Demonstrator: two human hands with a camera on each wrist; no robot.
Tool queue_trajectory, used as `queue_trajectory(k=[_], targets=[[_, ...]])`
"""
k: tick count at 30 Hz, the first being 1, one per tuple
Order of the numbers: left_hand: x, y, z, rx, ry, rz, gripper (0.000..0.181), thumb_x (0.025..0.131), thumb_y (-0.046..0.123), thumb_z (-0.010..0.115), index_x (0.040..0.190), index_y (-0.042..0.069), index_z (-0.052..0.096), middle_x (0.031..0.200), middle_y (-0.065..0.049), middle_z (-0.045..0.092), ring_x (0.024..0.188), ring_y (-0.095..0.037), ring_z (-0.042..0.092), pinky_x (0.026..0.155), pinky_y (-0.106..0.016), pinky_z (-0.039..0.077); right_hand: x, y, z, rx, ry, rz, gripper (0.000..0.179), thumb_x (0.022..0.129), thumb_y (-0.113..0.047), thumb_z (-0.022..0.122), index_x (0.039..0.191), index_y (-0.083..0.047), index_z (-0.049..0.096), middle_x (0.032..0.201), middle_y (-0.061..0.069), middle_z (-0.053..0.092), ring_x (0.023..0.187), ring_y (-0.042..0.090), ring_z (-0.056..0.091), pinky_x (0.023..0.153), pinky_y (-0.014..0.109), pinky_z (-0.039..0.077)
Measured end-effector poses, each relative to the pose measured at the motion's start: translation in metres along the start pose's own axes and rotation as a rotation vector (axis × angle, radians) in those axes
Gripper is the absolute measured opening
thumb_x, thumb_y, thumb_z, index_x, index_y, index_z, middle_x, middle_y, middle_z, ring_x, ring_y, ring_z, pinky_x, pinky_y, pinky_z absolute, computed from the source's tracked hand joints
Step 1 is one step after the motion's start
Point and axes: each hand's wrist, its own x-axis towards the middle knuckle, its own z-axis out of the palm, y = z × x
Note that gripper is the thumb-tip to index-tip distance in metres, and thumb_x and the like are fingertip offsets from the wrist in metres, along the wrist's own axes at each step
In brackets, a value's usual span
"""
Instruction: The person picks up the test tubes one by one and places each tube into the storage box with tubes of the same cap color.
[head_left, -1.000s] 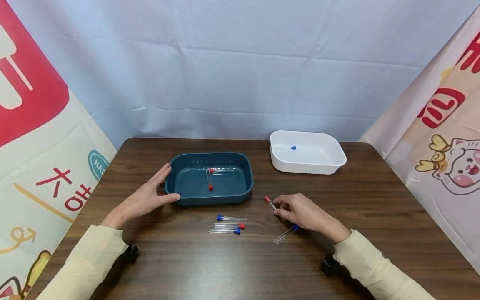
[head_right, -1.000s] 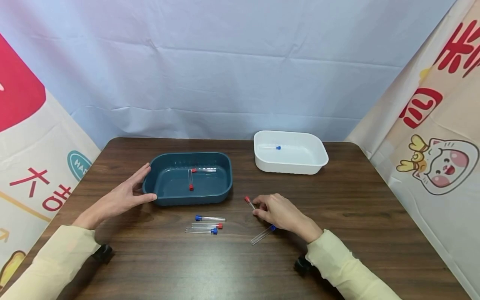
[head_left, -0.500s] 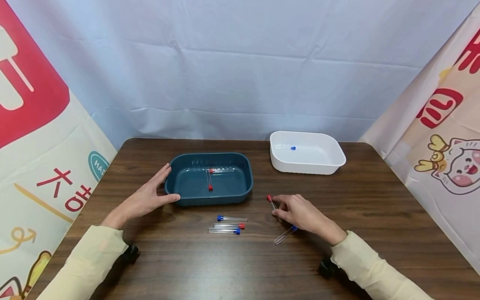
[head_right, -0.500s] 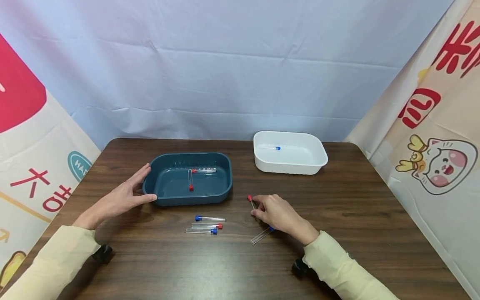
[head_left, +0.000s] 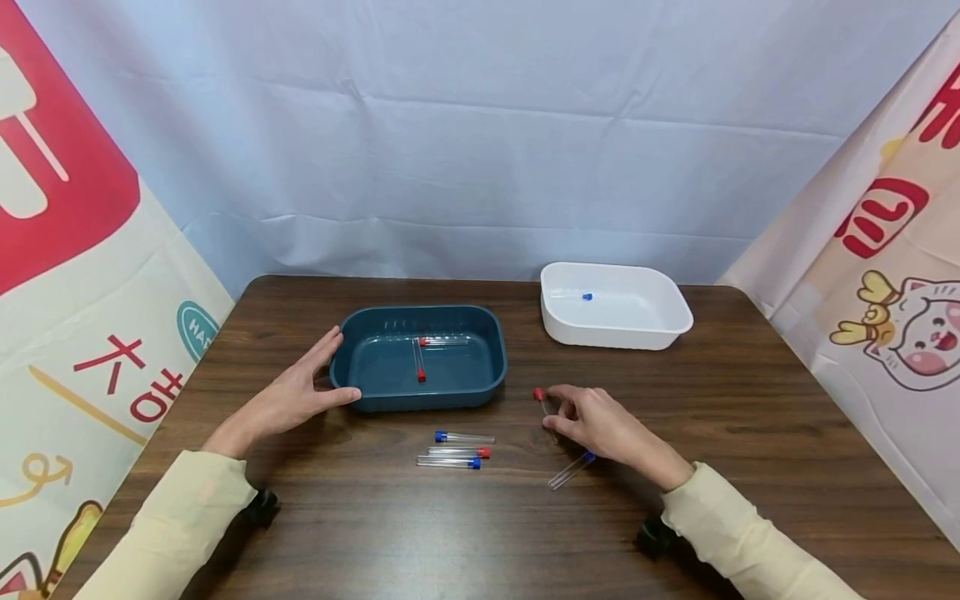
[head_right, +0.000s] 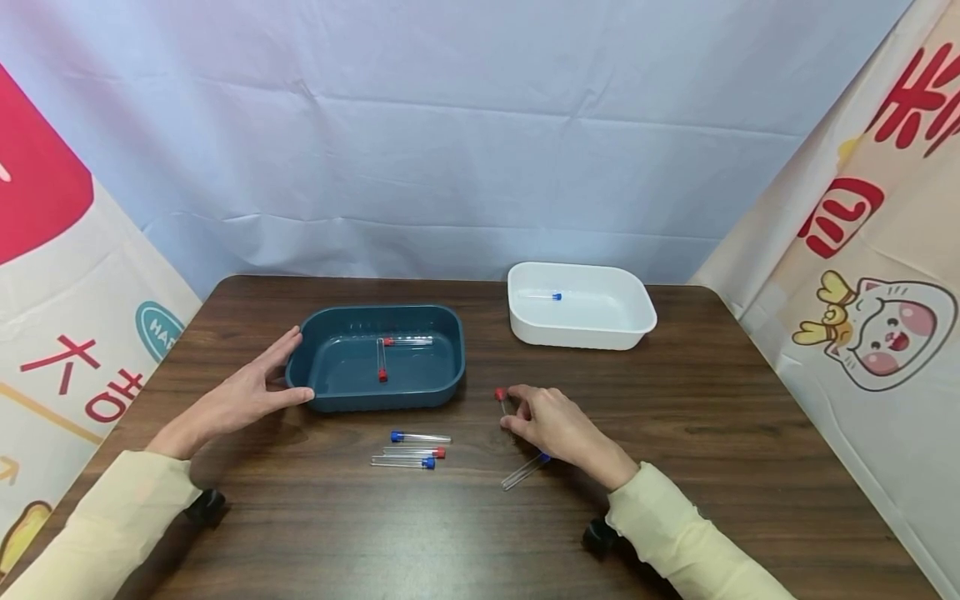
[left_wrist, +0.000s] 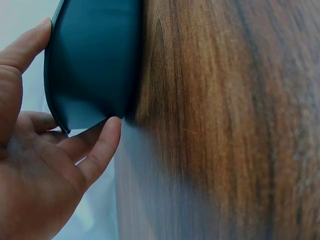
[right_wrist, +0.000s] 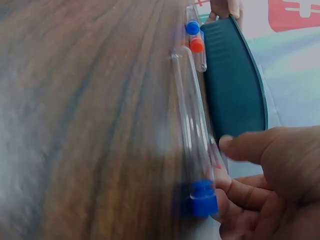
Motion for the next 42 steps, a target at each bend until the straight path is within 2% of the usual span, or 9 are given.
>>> queue_trajectory(k=[7, 11, 19, 25, 31, 37, 42], targets=[[0.0, 0.0, 0.0, -0.01, 0.0, 0.001, 0.101, 0.098, 0.046, 0.071, 0.166, 0.005, 0.009, 0.173, -0.013, 0.002, 0.147, -0.048, 0.033, 0.112, -0.062, 0.037, 0.003, 0.009, -0.008, -0.018, -0.05, -0.115, 0.065, 0.088, -0.03, 0.085, 0.136, 0.007, 0.059, 0.097, 0.0, 0.062, 0.081, 0.012, 0.055, 0.072, 0.027, 0.049], [-0.001, 0.0, 0.0, -0.01, 0.001, 0.001, 0.101, 0.098, 0.046, 0.071, 0.166, 0.006, 0.009, 0.173, -0.013, 0.002, 0.147, -0.047, 0.032, 0.112, -0.062, 0.037, 0.005, 0.01, -0.011, -0.027, -0.105, -0.143, 0.078, 0.083, -0.035, 0.089, 0.142, 0.005, 0.055, 0.107, 0.004, 0.06, 0.089, 0.018, 0.055, 0.076, 0.029, 0.05], [-0.001, 0.0, 0.0, -0.009, -0.003, 0.006, 0.1, 0.098, 0.046, 0.07, 0.166, 0.006, 0.009, 0.173, -0.012, 0.001, 0.148, -0.047, 0.032, 0.113, -0.063, 0.036, 0.011, 0.008, -0.014, -0.031, -0.193, -0.089, 0.093, 0.078, -0.04, 0.092, 0.15, 0.001, 0.049, 0.111, 0.004, 0.055, 0.091, 0.017, 0.052, 0.077, 0.028, 0.049], [0.0, 0.0, 0.0, -0.007, -0.004, 0.003, 0.1, 0.098, 0.047, 0.07, 0.166, 0.006, 0.009, 0.173, -0.012, 0.001, 0.145, -0.048, 0.036, 0.112, -0.064, 0.037, 0.014, 0.006, -0.014, -0.063, -0.219, -0.062, 0.097, 0.077, -0.042, 0.093, 0.151, 0.0, 0.047, 0.112, 0.003, 0.053, 0.091, 0.016, 0.051, 0.076, 0.027, 0.049], [0.0, 0.0, -0.001, -0.008, -0.002, 0.007, 0.1, 0.098, 0.046, 0.07, 0.166, 0.006, 0.009, 0.173, -0.012, 0.001, 0.146, -0.047, 0.035, 0.112, -0.063, 0.037, 0.017, 0.005, -0.015, -0.07, -0.247, -0.055, 0.1, 0.076, -0.042, 0.093, 0.154, -0.002, 0.045, 0.117, 0.005, 0.054, 0.091, 0.016, 0.051, 0.076, 0.028, 0.048], [-0.001, 0.0, 0.0, -0.005, -0.001, 0.01, 0.1, 0.098, 0.046, 0.07, 0.166, 0.005, 0.01, 0.173, -0.012, 0.002, 0.145, -0.046, 0.037, 0.112, -0.062, 0.037, 0.021, 0.005, -0.016, -0.075, -0.286, -0.058, 0.104, 0.075, -0.043, 0.094, 0.156, -0.005, 0.042, 0.121, 0.006, 0.053, 0.097, 0.016, 0.053, 0.082, 0.032, 0.049], [-0.001, -0.001, 0.0, -0.001, -0.001, 0.01, 0.1, 0.098, 0.046, 0.07, 0.166, 0.005, 0.009, 0.173, -0.012, 0.002, 0.145, -0.046, 0.037, 0.112, -0.062, 0.037, 0.023, 0.003, -0.017, -0.076, -0.315, -0.044, 0.105, 0.074, -0.044, 0.094, 0.157, -0.007, 0.041, 0.118, 0.004, 0.052, 0.1, 0.016, 0.052, 0.085, 0.034, 0.049]])
